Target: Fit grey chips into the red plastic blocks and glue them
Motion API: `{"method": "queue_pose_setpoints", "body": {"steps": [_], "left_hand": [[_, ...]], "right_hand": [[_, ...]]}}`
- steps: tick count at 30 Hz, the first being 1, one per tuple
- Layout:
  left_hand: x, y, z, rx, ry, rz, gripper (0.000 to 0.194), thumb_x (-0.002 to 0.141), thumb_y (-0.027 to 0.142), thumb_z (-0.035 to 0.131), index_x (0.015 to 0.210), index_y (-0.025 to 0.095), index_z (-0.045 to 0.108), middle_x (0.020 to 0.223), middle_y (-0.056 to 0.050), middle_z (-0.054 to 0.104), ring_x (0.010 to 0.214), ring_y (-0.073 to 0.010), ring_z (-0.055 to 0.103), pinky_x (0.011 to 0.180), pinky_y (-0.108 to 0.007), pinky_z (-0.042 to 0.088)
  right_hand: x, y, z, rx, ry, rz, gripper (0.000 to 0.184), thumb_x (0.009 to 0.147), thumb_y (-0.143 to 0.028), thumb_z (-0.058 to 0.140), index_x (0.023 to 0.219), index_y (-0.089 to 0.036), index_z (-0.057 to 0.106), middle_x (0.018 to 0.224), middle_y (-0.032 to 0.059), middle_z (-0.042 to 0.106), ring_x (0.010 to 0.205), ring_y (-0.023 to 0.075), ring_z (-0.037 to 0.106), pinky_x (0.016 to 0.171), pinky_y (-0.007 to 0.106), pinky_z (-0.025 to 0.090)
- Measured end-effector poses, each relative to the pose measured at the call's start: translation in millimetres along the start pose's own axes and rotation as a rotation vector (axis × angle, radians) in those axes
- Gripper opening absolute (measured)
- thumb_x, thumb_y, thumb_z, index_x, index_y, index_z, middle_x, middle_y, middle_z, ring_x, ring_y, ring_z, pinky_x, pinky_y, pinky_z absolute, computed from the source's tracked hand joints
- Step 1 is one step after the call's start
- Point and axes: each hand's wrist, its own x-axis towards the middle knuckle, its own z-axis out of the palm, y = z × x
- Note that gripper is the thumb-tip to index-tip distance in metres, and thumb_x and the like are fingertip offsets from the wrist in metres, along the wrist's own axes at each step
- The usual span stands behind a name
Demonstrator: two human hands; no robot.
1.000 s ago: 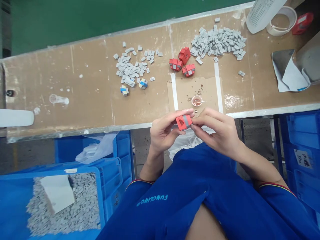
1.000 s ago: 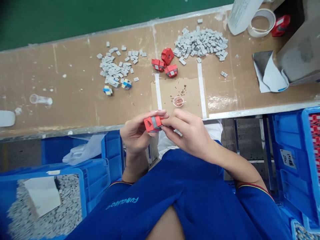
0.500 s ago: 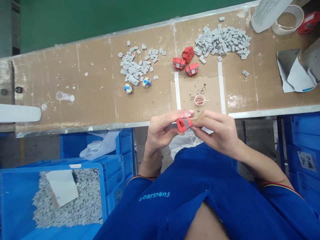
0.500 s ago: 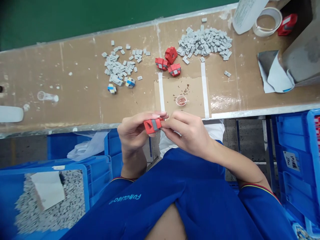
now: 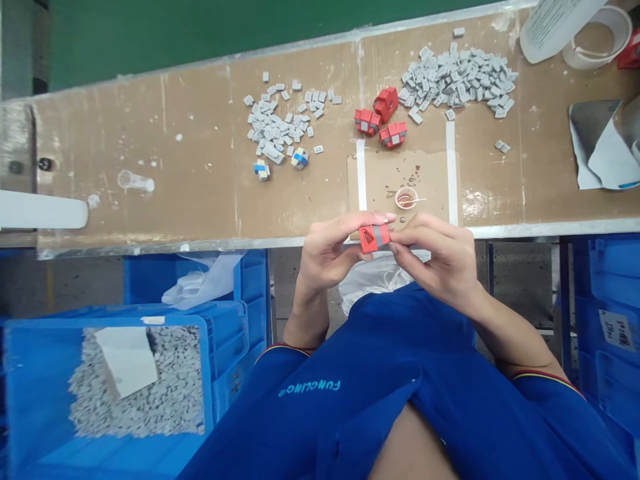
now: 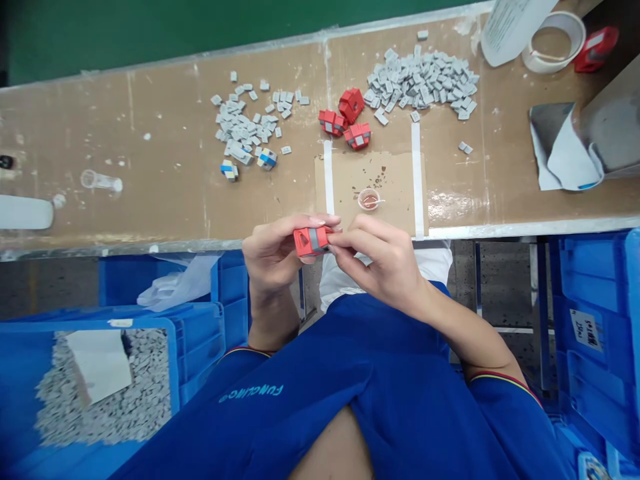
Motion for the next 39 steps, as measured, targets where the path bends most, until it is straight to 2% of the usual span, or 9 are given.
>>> {"method": "queue_pose_setpoints", "body": {"steps": [8, 18, 27, 34, 39], "left_hand": [[-1, -1, -2.9, 0.044, -0.013, 0.045, 0.039, 0.094, 0.043, 0.078, 0.132, 0.033, 0.076, 0.126, -0.005, 0.082, 0.117, -0.0301, 0.080, 0.102, -0.046, 0.069], [-5, -1, -0.4, 0.062, 0.076, 0.000, 0.043, 0.094, 0.047, 0.077, 0.134, 0.032, 0.074, 0.127, -0.005, 0.082, 0.110, -0.0273, 0.082, 0.098, -0.042, 0.069], [-3, -7, -5.8, 0.011, 0.007, -0.055, 0.039, 0.096, 0.041, 0.076, 0.132, 0.027, 0.075, 0.127, -0.008, 0.082, 0.113, -0.0247, 0.080, 0.100, -0.035, 0.067], [-5, -5, 2.4, 0.003, 0.071, -0.158, 0.039, 0.096, 0.044, 0.076, 0.129, 0.025, 0.074, 0.125, -0.009, 0.082, 0.110, -0.0239, 0.081, 0.098, -0.035, 0.067], [-5, -4, 3.9, -0.060, 0.065, -0.238, 0.042, 0.095, 0.045, 0.077, 0.130, 0.022, 0.073, 0.120, -0.011, 0.083, 0.109, -0.0249, 0.081, 0.095, -0.034, 0.068]], "right_hand": [[0, -3, 4, -0.022, 0.007, 0.014, 0.014, 0.099, -0.013, 0.065, 0.101, -0.021, 0.076, 0.078, 0.0007, 0.066, 0.069, 0.0121, 0.062, 0.062, 0.025, 0.051], [4, -2, 8, -0.111, -0.016, -0.018, 0.014, 0.100, -0.011, 0.062, 0.104, -0.021, 0.071, 0.083, 0.0005, 0.064, 0.073, 0.0120, 0.063, 0.066, 0.024, 0.052], [3, 10, 9, -0.232, -0.071, -0.048, 0.010, 0.101, -0.014, 0.061, 0.096, -0.018, 0.068, 0.081, 0.0028, 0.068, 0.072, 0.0135, 0.063, 0.065, 0.025, 0.050], [7, 9, 6, -0.143, -0.138, 0.107, 0.014, 0.100, -0.015, 0.061, 0.088, -0.017, 0.069, 0.080, 0.0025, 0.070, 0.070, 0.0129, 0.064, 0.065, 0.024, 0.049], [18, 6, -5, -0.086, -0.228, 0.199, 0.011, 0.098, -0.014, 0.064, 0.089, -0.016, 0.071, 0.085, 0.0039, 0.075, 0.072, 0.0137, 0.067, 0.067, 0.025, 0.051]]}}
